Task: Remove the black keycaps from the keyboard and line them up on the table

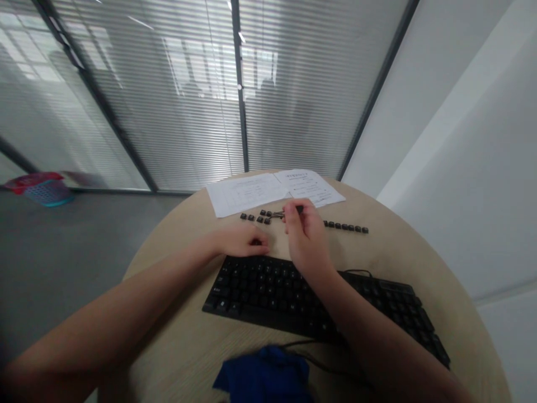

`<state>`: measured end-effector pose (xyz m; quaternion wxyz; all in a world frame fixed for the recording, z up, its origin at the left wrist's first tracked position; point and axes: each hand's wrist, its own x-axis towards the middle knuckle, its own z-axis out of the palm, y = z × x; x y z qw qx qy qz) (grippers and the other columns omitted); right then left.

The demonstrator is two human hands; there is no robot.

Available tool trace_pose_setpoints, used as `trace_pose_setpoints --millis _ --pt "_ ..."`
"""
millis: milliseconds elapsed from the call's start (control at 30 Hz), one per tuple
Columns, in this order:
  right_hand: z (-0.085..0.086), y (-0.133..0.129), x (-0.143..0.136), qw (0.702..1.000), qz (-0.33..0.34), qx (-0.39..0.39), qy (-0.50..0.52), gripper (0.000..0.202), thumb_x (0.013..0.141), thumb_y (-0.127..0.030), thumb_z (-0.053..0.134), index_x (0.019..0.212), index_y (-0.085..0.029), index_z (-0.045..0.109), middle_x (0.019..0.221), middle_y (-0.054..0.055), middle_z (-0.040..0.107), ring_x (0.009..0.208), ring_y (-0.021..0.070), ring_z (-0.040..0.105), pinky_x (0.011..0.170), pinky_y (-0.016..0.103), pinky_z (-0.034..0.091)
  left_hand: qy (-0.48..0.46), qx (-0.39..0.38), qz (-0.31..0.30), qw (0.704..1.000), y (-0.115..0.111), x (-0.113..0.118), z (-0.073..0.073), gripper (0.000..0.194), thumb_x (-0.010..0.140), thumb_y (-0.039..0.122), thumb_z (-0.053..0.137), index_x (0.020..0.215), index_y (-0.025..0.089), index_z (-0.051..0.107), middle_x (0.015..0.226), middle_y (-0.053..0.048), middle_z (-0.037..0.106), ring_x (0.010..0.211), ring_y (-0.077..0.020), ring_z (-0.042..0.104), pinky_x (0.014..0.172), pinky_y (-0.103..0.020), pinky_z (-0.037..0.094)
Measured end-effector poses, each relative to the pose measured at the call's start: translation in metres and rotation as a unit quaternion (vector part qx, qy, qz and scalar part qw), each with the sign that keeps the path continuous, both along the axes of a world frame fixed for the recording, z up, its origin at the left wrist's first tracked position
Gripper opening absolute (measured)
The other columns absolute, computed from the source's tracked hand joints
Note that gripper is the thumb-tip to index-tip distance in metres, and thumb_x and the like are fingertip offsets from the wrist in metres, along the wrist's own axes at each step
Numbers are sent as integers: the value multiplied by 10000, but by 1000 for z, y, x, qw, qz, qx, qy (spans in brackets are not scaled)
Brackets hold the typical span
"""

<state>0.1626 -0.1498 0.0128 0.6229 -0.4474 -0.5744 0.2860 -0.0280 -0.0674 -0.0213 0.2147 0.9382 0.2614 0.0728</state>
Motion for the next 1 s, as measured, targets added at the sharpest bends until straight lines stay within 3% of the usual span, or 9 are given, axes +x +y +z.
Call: trace_pose_setpoints --millis 100,200,300,400,500,633,800,1000 --pt "29 -8 12 998 58 -13 -27 344 925 -579 643 979 -240 622 776 9 621 576 130 533 423 230 362 -8 -18 -15 1000 0 2 -3 297 941 376 596 714 205 685 659 4 655 588 -137 523 602 -294 352" --pt "40 -18 21 985 135 -64 -82 292 908 -516 678 945 -227 655 743 5 644 515 115 515 403 227 363 -8 -23 -8 1000 1 3 -6 308 933 396 601 704 204 674 650 4 637 586 -140 514 588 -298 334" --pt "25 -27 25 954 212 -143 -158 220 915 -426 664 970 -213 676 711 -5 660 477 97 494 408 219 360 -11 -32 -11 999 3 3 -9 291 921 401 608 718 205 681 648 5 630 588 -143 509 587 -304 332" --pt "-5 -29 25 920 254 -220 -201 269 918 -444 628 1035 -205 666 683 -15 651 464 97 484 415 215 363 -13 -39 -17 999 5 3 -10 253 912 387 616 754 210 703 658 5 642 591 -142 504 599 -307 338" --pt "-34 -26 23 928 232 -237 -168 346 960 -527 541 1036 -202 631 713 -12 641 460 90 454 422 217 352 -13 -41 -18 999 6 4 -11 269 914 400 614 753 204 703 669 -2 650 591 -141 507 590 -307 330" --pt "-57 -20 15 956 187 -191 -122 362 1010 -552 455 1006 -209 571 669 -28 587 484 101 446 448 227 321 -12 -45 -18 999 6 4 -12 288 919 398 587 738 193 676 674 -2 641 606 -140 524 578 -297 323" --pt "-67 -21 12 963 172 -164 -129 313 1034 -504 417 982 -220 537 706 -24 558 550 127 505 542 267 401 -5 -48 -24 999 6 5 -9 310 908 424 590 718 186 650 650 7 612 591 -129 503 573 -290 311" --pt "-62 -26 13 951 172 -107 -232 232 1054 -391 424 975 -226 566 762 0 585 637 164 543 656 315 433 -9 -48 -21 999 4 5 -7 320 898 455 595 730 188 652 656 5 632 604 -132 514 578 -285 323"
